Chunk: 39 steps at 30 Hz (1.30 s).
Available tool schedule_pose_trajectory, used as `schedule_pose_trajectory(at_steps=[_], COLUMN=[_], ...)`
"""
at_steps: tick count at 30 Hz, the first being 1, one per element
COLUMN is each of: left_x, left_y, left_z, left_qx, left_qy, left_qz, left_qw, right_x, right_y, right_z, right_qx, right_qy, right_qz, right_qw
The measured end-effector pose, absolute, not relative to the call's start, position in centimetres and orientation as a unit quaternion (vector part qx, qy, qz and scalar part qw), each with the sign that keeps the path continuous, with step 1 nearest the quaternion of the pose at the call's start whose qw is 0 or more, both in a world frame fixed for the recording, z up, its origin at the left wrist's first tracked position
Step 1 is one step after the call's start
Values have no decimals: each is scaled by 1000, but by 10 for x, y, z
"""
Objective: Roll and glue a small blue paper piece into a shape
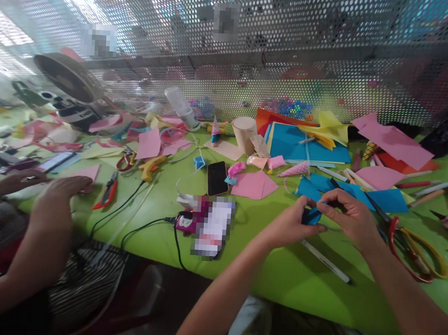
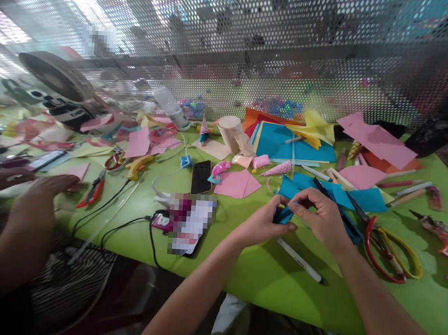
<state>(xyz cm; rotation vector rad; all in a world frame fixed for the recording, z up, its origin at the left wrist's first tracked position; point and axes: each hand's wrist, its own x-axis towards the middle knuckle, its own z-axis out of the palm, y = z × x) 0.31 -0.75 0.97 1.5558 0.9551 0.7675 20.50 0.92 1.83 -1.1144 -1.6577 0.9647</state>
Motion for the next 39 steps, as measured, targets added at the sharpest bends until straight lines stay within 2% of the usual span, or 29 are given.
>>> schedule_pose_trajectory(at_steps=[4,8,14,17,29,39], left_x=[1,-4,1,3,8,8], left_y=[-7,-7,-7,-7,-5,-4], left_z=[9,8,6,6,-1,1], left_qx=[640,621,624,613,506,473], left_qy=[368,370,423,430,416,379], left_qz=[362,344,452,486,525,533], left_qw=[569,599,478,451,544,590], right_x=[207,211,213,211,209,206], right_y=[13,15,14,13,4,1], right_z=[18,17,14,14,21,19], right_qx=[-450,-446,-460,-456,-385,-424], right_qy=[-633,-590,-586,-599,-721,-719], right_qz=[464,523,493,477,353,323], right_qw=[426,423,449,453,456,446])
